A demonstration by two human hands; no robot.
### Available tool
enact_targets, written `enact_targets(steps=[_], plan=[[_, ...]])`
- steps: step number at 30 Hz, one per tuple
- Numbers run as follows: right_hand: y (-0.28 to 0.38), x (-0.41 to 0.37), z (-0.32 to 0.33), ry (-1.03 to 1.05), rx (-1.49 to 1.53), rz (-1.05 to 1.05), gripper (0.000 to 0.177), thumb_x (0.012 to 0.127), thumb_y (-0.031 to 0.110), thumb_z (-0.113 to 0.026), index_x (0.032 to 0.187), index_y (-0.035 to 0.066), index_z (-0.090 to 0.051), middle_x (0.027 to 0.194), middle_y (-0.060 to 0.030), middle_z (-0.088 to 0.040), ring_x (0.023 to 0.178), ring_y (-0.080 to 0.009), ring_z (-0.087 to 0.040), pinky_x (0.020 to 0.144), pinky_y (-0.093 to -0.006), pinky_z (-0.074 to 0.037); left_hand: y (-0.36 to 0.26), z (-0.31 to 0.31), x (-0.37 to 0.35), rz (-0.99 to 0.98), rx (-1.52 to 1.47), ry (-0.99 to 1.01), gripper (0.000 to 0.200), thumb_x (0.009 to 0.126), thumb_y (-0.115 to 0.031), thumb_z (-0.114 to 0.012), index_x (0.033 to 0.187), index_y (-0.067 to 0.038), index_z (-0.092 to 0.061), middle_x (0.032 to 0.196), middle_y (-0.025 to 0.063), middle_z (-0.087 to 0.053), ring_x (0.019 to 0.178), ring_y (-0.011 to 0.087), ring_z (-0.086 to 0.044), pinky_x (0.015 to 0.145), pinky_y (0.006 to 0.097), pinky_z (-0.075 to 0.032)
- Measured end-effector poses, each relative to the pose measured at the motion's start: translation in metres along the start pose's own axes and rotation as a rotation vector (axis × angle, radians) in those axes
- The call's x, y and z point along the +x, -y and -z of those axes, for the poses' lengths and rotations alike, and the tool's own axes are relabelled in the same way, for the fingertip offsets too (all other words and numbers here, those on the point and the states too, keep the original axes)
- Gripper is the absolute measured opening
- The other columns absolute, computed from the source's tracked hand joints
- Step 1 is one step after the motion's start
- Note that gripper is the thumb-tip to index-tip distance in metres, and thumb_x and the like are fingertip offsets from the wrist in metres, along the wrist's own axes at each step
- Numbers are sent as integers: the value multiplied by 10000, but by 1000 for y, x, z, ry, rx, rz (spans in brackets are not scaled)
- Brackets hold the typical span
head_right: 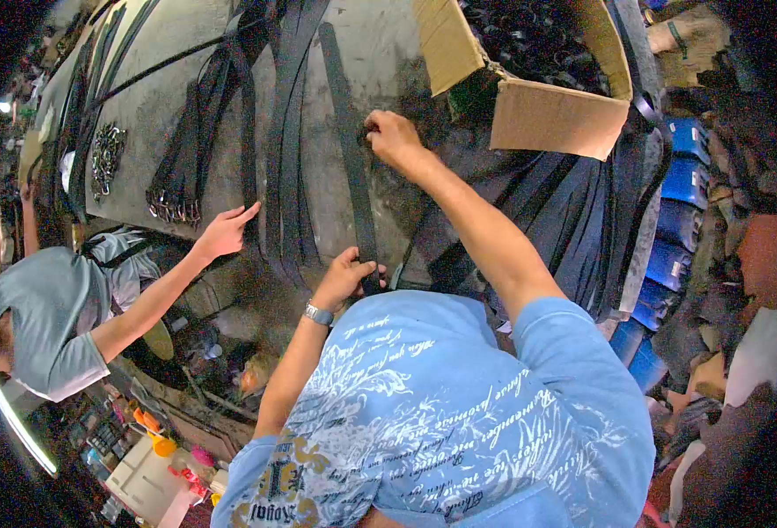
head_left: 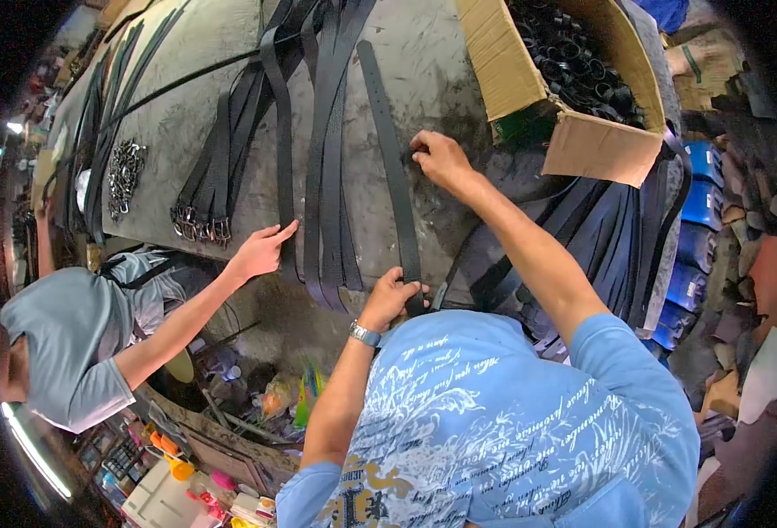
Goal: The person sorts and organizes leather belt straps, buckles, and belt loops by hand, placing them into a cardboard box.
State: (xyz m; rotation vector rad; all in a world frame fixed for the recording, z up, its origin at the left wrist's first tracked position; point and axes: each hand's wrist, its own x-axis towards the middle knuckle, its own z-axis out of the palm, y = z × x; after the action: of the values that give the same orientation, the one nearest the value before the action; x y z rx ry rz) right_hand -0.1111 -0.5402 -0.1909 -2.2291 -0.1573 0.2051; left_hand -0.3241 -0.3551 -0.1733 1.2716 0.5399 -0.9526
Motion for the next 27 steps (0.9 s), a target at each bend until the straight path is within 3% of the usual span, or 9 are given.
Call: enact_targets(steps=[4,7,11,15,17,19,22,24,27], plan=[[37,-25,12,3,77,67,204,800,83,-627,988,9,-650,984,-175,-642,964,-334,-619,845,-402,-490,1,2,3,-41,102,26,151,942,-138,-571,1056,-70,-500,969,95,-715,749,150,-700,479,226,-464],[59,-39,37,-98,109,241,171,761,50,-605,921,-1,-641,987,-166,-622,958,-327,-605,848,-398,-485,14,9,13,-115,60,58,196,933,-100,-602,882,-78,-414,971,146,-707,725,181,-704,419,231,-439],[141,-69,121,-193,308,383,157,788,-19,-598,942,11,-609,1052,-152,-584,967,-315,-599,804,-374,-486,1,-3,1,-70,79,-5,93,938,-58,-562,959,-58,-471,976,145,-707,736,195,-712,440,245,-489],[174,-82,199,-476,223,439,224,807,-14,-646,1023,24,-600,1046,-143,-604,978,-315,-601,790,-376,-491,-4,-5,-5,-37,42,15,109,946,-81,-567,958,-60,-462,975,164,-705,741,226,-715,453,250,-508],[151,-56,221,-735,56,613,257,797,12,-675,1043,32,-606,1052,-143,-613,1014,-328,-588,843,-403,-483,0,-5,0,-27,-7,50,117,955,-97,-567,947,-61,-456,963,161,-698,753,228,-698,500,278,-524],[148,-48,232,-1046,-237,467,385,770,61,-718,1131,55,-584,1096,-154,-617,1101,-343,-550,936,-441,-442,-1,-7,-4,3,-97,62,125,967,-113,-559,925,-68,-450,944,148,-688,771,222,-665,587,331,-545],[134,-68,230,-801,-38,421,419,808,107,-703,1200,46,-566,1102,-179,-625,1031,-357,-588,914,-437,-465,-10,-10,-7,-266,-56,81,124,975,-120,-561,1043,-48,-486,977,141,-673,816,246,-673,692,374,-568],[117,-92,187,-554,86,281,414,876,221,-652,1235,35,-559,1113,-206,-632,1034,-376,-603,908,-447,-472,-15,-15,-20,-395,-27,63,162,984,-96,-543,1131,-51,-494,978,115,-663,885,231,-658,808,409,-546],[91,-121,112,-142,253,13,527,948,404,-545,1304,17,-516,1186,-245,-616,1134,-395,-577,949,-450,-452,-35,-36,-42,-517,-53,64,201,990,-84,-525,1185,-50,-491,985,104,-659,872,217,-653,809,408,-544]])
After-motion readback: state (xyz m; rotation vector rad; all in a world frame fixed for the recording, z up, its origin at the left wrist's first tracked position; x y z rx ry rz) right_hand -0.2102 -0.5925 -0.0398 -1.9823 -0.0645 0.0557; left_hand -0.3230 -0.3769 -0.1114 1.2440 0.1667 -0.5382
